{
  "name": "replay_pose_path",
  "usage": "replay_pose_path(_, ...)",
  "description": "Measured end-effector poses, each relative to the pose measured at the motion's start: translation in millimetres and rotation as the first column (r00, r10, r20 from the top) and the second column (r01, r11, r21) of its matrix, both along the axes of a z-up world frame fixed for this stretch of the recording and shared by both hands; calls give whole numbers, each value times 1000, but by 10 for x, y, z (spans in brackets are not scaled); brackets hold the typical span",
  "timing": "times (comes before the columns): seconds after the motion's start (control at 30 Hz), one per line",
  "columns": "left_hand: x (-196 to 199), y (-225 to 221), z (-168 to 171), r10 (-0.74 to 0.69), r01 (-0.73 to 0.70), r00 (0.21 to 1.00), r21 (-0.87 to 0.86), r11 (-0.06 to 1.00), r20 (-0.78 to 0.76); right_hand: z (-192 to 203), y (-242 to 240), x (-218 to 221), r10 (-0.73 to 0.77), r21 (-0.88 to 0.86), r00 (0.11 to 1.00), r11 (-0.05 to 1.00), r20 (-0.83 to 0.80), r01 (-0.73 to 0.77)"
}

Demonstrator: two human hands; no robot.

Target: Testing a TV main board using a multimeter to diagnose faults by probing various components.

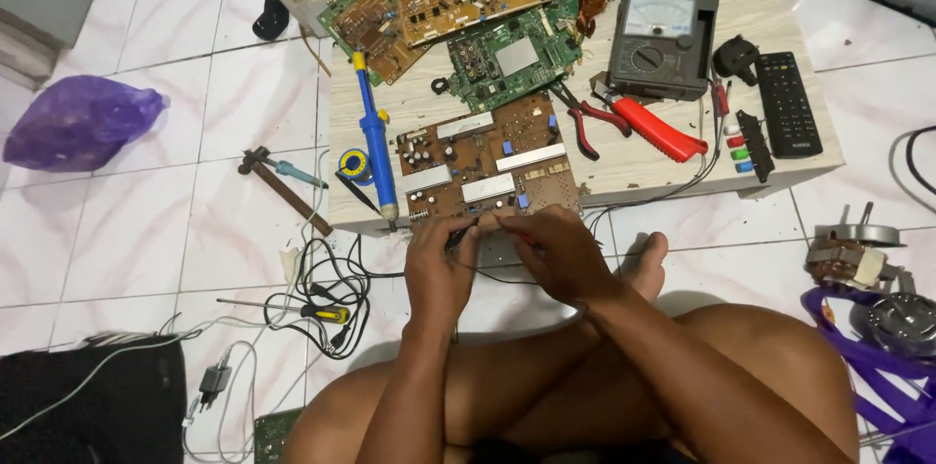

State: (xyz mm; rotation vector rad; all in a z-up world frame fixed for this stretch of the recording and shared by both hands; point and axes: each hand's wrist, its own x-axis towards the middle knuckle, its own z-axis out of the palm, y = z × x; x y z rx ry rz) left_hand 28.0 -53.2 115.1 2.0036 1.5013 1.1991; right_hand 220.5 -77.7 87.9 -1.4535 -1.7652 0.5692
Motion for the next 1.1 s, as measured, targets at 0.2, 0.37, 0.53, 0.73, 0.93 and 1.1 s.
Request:
replay_pose_path(0.2, 36, 0, 29, -8, 10, 1000, 75, 997, -30, 191, 37, -33, 53, -115, 997, 992, 62, -46)
replay_pose_path(0.37, 32, 4, -13, -25, 27, 1000, 91, 995, -18, 92, 26, -17, 42, -132, 996, 991, 84, -31)
replay_pose_path(0.53, 18, 12, -7, -41, 40, 999, 75, 996, 0, 166, 16, -33, 52, -148, 996, 988, 68, -41)
replay_pose_path(0.73, -5, 49, -68, -66, 67, 998, 122, 990, -19, 242, 31, -61, 69, -90, 992, 994, 108, -60)
replay_pose_path(0.93, 4, 32, -58, -56, 59, 998, 102, 993, -29, 274, -9, -20, 65, -83, 997, 995, 46, -61)
replay_pose_path(1.1, -16, 38, -165, -30, 34, 998, 73, 997, -51, 268, -29, -25, 44, -87, 999, 995, -10, -45)
